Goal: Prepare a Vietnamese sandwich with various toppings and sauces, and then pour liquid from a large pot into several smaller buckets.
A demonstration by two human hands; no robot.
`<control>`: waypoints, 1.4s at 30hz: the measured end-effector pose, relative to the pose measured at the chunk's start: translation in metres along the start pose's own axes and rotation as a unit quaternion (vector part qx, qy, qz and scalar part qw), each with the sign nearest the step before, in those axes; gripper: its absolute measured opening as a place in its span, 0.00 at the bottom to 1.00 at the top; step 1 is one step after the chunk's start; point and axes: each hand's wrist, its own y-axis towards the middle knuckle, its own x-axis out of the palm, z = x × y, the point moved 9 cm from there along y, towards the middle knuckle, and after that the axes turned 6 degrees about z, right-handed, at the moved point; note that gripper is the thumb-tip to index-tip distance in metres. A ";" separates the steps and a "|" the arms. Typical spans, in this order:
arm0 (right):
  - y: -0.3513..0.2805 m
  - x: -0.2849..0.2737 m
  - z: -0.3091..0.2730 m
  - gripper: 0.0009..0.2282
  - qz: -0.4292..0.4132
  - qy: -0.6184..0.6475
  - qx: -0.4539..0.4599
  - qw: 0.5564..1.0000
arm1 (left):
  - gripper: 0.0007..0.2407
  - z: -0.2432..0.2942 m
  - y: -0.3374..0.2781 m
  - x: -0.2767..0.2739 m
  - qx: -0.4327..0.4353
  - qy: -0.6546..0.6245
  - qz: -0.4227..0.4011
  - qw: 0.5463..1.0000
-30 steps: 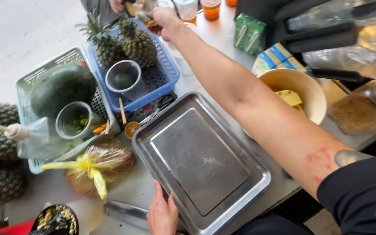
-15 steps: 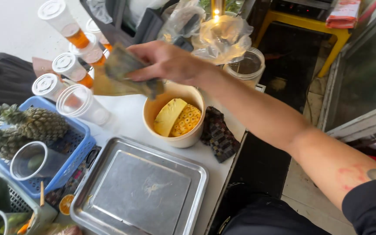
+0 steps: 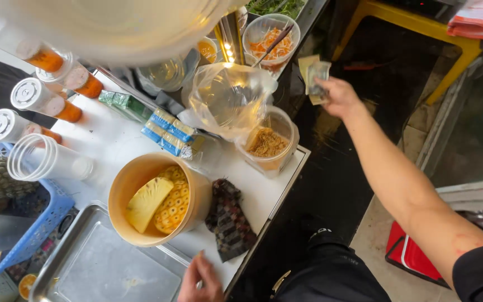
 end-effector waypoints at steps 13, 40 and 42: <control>0.162 -0.032 0.197 0.16 0.094 0.163 0.170 0.967 | 0.11 0.043 -0.008 0.105 0.064 0.253 0.078 0.962; 0.029 -0.040 0.076 0.30 0.169 -0.302 -0.032 0.938 | 0.11 0.058 -0.013 0.103 0.091 0.247 0.110 0.958; 0.023 -0.043 0.102 0.29 0.174 -0.221 0.077 0.956 | 0.12 0.059 -0.013 0.104 0.079 0.262 0.104 0.956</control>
